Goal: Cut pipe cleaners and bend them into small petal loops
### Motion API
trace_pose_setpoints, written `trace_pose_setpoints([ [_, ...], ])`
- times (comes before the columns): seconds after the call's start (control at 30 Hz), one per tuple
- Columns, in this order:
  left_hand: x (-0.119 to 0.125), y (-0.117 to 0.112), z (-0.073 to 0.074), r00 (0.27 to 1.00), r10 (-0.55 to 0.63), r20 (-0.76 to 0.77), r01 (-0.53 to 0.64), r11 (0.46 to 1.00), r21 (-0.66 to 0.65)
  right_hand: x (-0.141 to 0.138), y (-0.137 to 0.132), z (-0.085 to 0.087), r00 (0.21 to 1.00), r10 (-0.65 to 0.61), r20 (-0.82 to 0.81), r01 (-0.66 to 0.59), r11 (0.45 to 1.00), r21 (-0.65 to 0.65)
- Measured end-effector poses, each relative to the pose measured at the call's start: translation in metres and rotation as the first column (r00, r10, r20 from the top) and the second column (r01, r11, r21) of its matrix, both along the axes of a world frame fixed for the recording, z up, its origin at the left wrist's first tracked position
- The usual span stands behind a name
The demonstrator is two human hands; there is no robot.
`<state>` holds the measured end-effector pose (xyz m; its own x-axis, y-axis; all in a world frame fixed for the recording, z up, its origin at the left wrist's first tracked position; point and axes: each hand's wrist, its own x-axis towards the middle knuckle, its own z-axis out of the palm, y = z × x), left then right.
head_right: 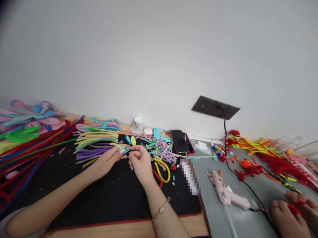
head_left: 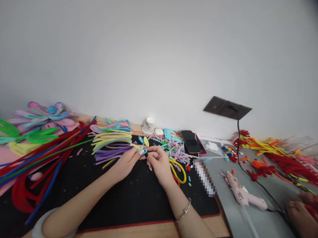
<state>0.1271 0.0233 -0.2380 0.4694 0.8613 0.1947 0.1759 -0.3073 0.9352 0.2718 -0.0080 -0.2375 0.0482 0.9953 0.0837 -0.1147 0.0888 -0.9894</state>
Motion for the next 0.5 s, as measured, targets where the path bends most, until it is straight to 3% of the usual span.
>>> trace_pose_setpoints([
  [0.13, -0.0002, -0.0041, 0.0024, 0.999, -0.026, -0.036, 0.025, 1.000, -0.014, 0.0005, -0.0010, 0.0041, 1.000, 0.012, -0.009, -0.011, 1.000, 0.019],
  [0.37, -0.0003, -0.0060, 0.0050, 0.994, -0.060, -0.088, 0.064, 0.997, 0.044, 0.0006, -0.0030, 0.0032, 0.987, -0.069, 0.146, 0.056, 0.994, 0.091],
  [0.5, 0.0000, -0.0052, 0.0070, 0.991, -0.092, -0.101, 0.100, 0.992, 0.076, 0.0015, -0.0033, 0.0051, 0.993, -0.021, 0.118, 0.013, 0.998, 0.069],
])
